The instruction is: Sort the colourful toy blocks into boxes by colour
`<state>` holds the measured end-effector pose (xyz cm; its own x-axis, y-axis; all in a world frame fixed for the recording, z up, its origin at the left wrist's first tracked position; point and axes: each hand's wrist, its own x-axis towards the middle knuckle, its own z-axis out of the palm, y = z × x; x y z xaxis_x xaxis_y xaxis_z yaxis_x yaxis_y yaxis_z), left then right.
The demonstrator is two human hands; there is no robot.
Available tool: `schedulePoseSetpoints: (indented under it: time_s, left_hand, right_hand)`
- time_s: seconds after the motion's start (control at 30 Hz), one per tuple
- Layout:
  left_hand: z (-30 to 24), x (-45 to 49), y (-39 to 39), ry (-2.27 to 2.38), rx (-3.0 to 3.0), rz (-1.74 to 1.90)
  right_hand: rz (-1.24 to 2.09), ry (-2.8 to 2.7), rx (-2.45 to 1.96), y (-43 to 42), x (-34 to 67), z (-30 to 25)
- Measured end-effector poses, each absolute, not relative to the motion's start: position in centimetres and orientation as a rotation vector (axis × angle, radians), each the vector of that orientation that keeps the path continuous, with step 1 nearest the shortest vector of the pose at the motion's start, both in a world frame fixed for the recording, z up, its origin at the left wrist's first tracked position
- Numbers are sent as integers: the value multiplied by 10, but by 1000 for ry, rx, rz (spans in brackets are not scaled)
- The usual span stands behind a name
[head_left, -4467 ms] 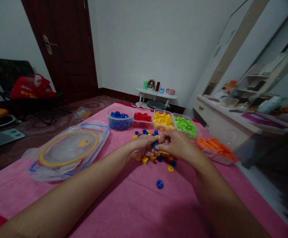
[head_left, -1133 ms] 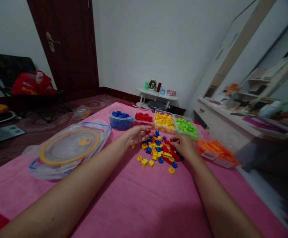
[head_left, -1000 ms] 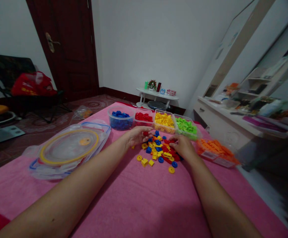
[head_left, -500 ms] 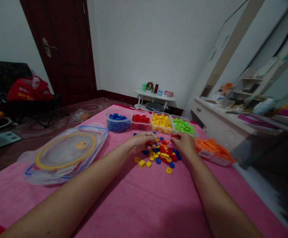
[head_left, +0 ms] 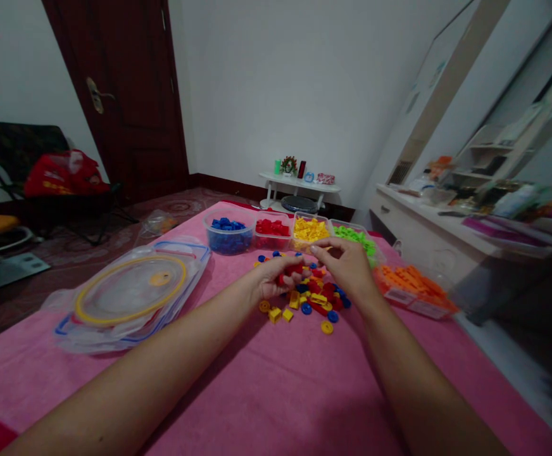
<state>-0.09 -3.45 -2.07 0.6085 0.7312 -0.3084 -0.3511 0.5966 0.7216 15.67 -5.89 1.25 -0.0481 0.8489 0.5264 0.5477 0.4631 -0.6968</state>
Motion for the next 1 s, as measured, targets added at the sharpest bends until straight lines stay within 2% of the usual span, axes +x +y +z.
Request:
schedulePoseSetpoints:
  time_s: [0.17, 0.37, 0.53, 0.67, 0.8, 0.9, 1.0]
  left_hand:
    - [5, 6, 7, 767, 813, 840]
    - [25, 2, 85, 1432, 1478, 1143]
    - [16, -22, 123, 1851, 1985, 1029]
    - [6, -26, 123, 1924, 2220, 835]
    - [4, -14, 101, 1888, 2371, 915]
    - [6, -1, 74, 1690, 2465, 908]
    - [9, 7, 38, 1656, 2485, 748]
  right_hand:
    - [353, -1650, -1246, -52, 174, 11]
    - [386, -1593, -1257, -49, 182, 11]
    - [386, -1551, -1286, -46, 189, 11]
    - [351, -1572, -1316, -42, 192, 5]
    - [315, -1677, -1412, -37, 191, -8]
    - [405, -1864, -1460, -36, 185, -17]
    - [507, -2100, -1436, -41, 175, -24]
